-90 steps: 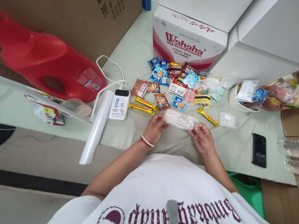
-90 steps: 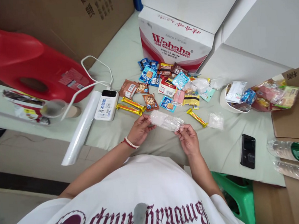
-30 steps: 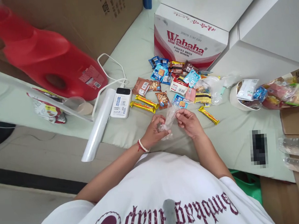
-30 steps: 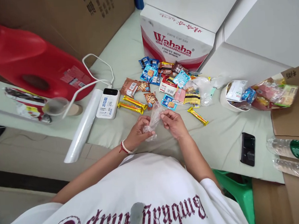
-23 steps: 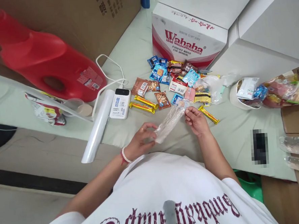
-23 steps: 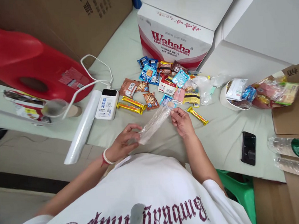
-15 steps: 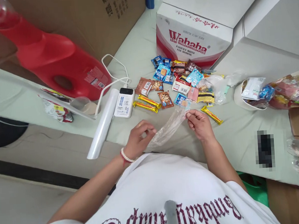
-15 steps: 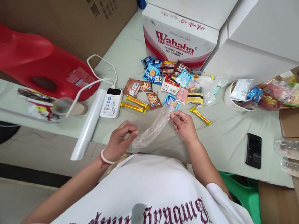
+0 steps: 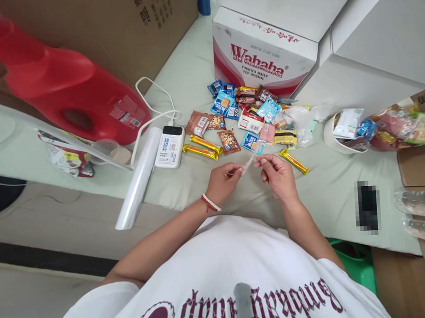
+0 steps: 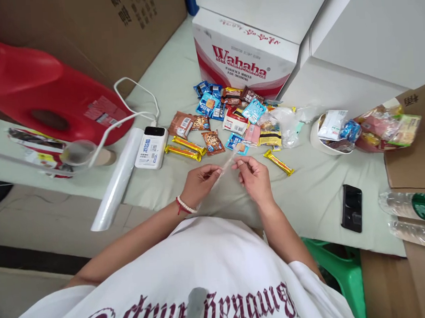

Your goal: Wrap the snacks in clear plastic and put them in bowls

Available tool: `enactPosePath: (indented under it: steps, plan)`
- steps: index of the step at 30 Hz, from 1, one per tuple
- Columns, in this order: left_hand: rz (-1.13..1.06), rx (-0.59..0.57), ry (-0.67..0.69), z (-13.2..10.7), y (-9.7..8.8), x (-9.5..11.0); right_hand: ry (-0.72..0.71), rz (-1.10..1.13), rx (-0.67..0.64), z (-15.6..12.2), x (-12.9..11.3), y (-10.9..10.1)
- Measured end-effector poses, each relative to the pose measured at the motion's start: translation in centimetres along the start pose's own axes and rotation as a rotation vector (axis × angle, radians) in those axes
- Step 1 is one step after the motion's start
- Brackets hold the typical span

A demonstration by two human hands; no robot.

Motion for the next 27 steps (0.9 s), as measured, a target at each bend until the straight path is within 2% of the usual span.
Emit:
enactPosePath:
  steps: [2,5,8,11,13,15,17,19,23,27]
  plan:
    - [-0.002,0.037,0.013,0.0,-0.5,0.0,0.029,0.065,0.061,0.3,0.5,-0.4]
    - [0.123,0.062,0.153,-0.2,-0.7,1.2,0.123,0.161,0.134,1.0,1.4,-1.2]
    - [0.261,0.055,0.293,-0.8,-0.3,2.2,0.206,0.229,0.091,2.0,1.7,-1.0]
    - [0.364,0.025,0.348,-1.3,0.2,2.2,0.169,0.199,0.039,2.9,0.9,-0.4]
    - [0.36,0.027,0.343,-1.4,0.1,2.2,0.134,0.171,0.019,3.3,0.4,0.2]
    - [0.331,0.087,0.329,-1.2,-0.4,2.5,0.11,0.159,0.02,3.3,0.1,0.6]
    - [0.321,0.176,0.324,-0.9,-0.9,3.4,0.084,0.142,0.044,3.2,-0.2,0.9]
    - [0.316,0.214,0.319,-0.3,-0.8,4.5,0.06,0.109,0.056,2.9,-0.6,1.3]
    - [0.146,0.102,0.247,1.5,0.8,5.1,0.006,0.047,0.033,2.5,-1.4,2.0]
    - [-0.147,0.057,0.062,2.6,0.5,2.8,0.016,0.08,0.02,2.6,-1.6,1.4]
Point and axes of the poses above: each hand's wrist, its own z-axis towards the middle knuckle, its own y-axis out of the palm, x = y × z, the point moved 9 cm from there along z, towards the middle knuckle, and after that the axes turned 1 degree about y, right-handed, at the moved point
